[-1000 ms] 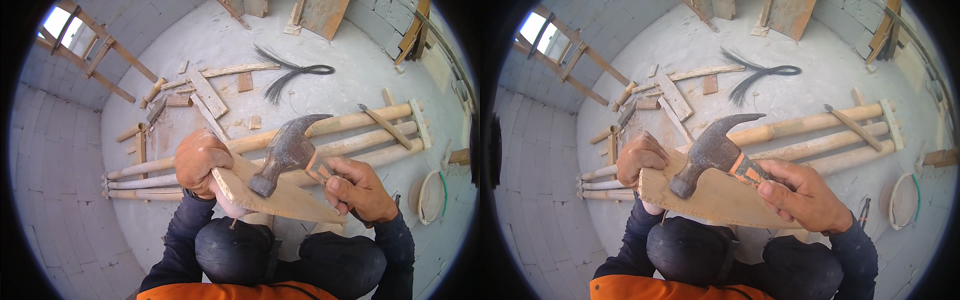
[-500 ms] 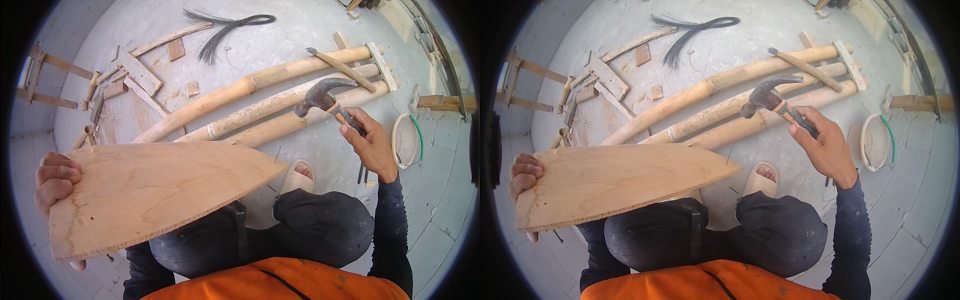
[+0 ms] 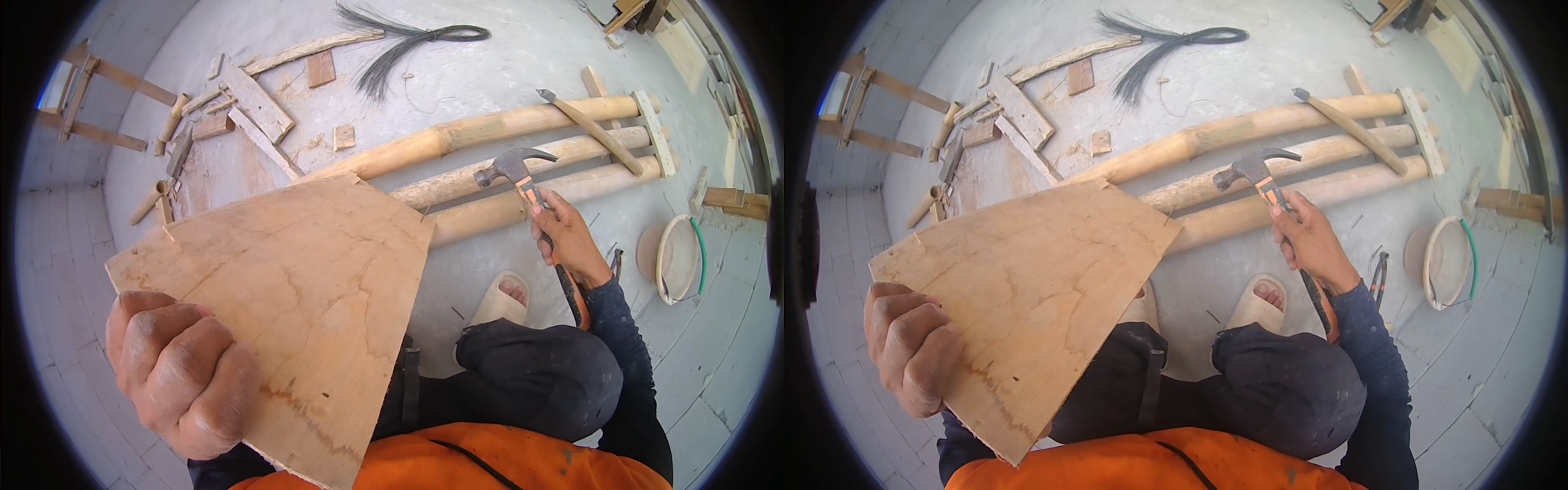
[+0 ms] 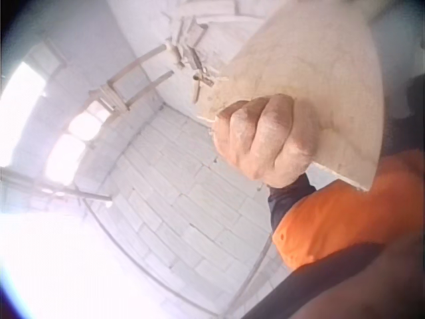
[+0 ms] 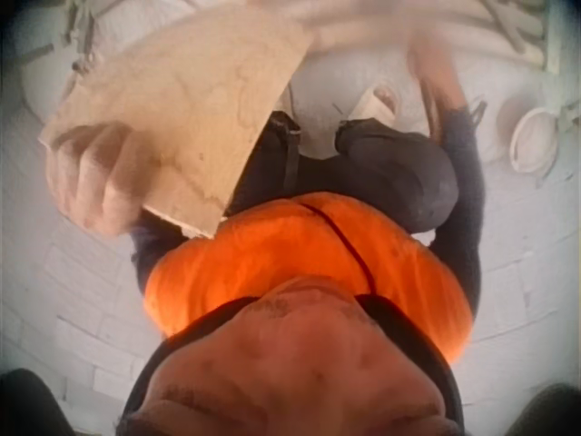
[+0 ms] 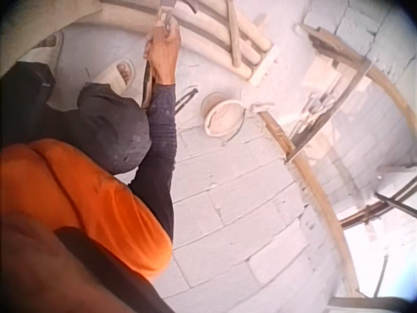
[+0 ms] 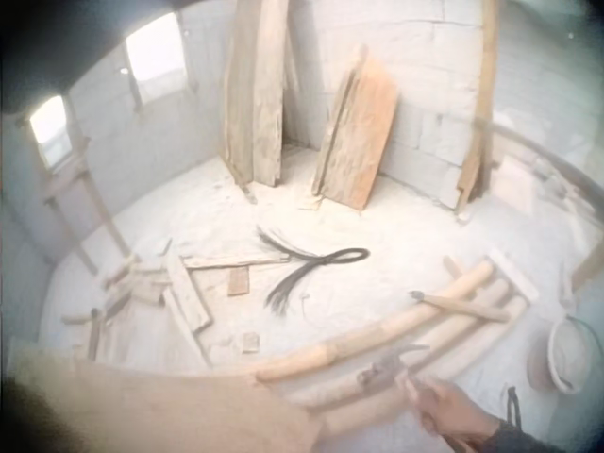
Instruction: The person constructs a small bamboo and wood assembly by placing a black board onto bamboo poles, securing it with wire and nails using a hammer and pliers.
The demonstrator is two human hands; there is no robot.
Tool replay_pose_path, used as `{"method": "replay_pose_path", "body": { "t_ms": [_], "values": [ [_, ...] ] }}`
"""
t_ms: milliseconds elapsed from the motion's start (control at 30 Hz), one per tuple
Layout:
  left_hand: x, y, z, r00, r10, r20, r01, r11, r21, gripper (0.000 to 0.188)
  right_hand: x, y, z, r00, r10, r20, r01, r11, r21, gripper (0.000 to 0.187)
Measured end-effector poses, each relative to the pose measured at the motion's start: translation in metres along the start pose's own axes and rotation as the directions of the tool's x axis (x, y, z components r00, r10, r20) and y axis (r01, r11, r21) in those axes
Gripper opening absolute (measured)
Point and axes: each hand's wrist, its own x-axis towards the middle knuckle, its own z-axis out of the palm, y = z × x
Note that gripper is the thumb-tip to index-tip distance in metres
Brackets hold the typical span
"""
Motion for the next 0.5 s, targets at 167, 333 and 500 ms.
{"method": "replay_pose_path", "body": {
  "t_ms": [167, 333, 500],
  "values": [
    [-0.003, 0.003, -0.022, 0.979, 0.134, 0.152, -0.132, 0.991, -0.023, 0.031, 0.031, 0.002, 0.03, 0.997, -0.028, -0.079, 0.037, 0.992, 0.12, 0.057],
    [-0.02, 0.006, -0.03, 0.953, 0.192, 0.235, -0.188, 0.981, -0.039, 0.025, 0.044, 0.012, 0.051, 0.962, 0.046, 0.27, -0.05, 0.999, 0.008, 0.065],
    [-0.025, 0.01, -0.039, 0.948, 0.131, 0.291, -0.129, 0.991, -0.027, 0.021, 0.057, 0.016, 0.05, 0.995, 0.087, -0.05, -0.075, 0.975, 0.211, 0.067]
  ]
}}
